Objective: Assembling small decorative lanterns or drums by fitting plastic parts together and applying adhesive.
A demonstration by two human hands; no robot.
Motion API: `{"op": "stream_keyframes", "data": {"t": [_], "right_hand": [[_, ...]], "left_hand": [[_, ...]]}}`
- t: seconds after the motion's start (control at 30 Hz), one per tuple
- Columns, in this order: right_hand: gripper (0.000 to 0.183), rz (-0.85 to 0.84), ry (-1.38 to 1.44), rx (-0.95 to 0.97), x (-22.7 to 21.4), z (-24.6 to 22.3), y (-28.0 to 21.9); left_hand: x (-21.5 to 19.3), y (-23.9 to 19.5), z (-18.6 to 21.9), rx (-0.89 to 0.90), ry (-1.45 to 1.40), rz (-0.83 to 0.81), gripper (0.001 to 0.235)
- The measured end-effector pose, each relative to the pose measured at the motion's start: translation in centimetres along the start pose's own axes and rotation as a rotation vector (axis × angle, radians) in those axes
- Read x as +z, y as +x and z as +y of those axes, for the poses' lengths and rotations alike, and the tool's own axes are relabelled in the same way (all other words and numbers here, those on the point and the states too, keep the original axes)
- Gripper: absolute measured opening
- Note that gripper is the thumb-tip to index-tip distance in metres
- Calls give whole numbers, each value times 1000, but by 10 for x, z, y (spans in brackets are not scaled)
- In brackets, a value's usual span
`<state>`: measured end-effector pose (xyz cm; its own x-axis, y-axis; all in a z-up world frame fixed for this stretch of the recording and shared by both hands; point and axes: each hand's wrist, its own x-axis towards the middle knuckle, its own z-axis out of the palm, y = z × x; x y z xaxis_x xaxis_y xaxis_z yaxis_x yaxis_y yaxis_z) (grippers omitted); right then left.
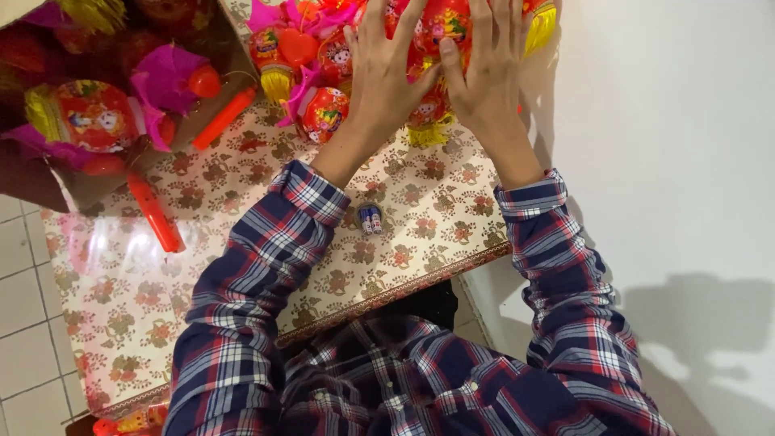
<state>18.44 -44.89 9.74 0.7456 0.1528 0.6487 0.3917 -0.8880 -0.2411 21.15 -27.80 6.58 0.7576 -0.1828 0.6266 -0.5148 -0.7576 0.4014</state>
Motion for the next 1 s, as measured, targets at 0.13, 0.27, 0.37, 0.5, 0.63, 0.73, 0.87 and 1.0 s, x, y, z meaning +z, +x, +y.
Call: {"op": "stream_keyframes", "data": {"t": [0.13, 0.27, 0.37, 0.5, 0.63, 0.73, 0.87, 1.0], "right_hand": [[50, 13, -11, -12, 1, 0, -4], [49, 16, -45, 9, -3, -7, -7], [46, 129, -67, -99, -2, -15, -3], [31, 269, -47, -251, 2, -56, -3], [18, 306, -15, -477, 16, -113, 1], [14, 288, -60, -620, 35, -162, 8], [12, 68, -62, -762, 67, -228, 11], [49, -65, -8, -740, 104, -285, 15]], "left_hand": [[-4, -3, -1, 17, -26, 79, 89], [-31, -8, 9, 73, -116, 152, 71], [-53, -16, 11, 78, -120, 181, 51], [-94, -33, -1, 146, -61, 255, 31], [-137, -65, -31, 149, 52, 265, 24], [-166, -95, -64, 74, 167, 292, 30], [-216, -135, -101, -15, 325, 329, 24], [-256, -158, -132, 0, 455, 415, 13]]}}
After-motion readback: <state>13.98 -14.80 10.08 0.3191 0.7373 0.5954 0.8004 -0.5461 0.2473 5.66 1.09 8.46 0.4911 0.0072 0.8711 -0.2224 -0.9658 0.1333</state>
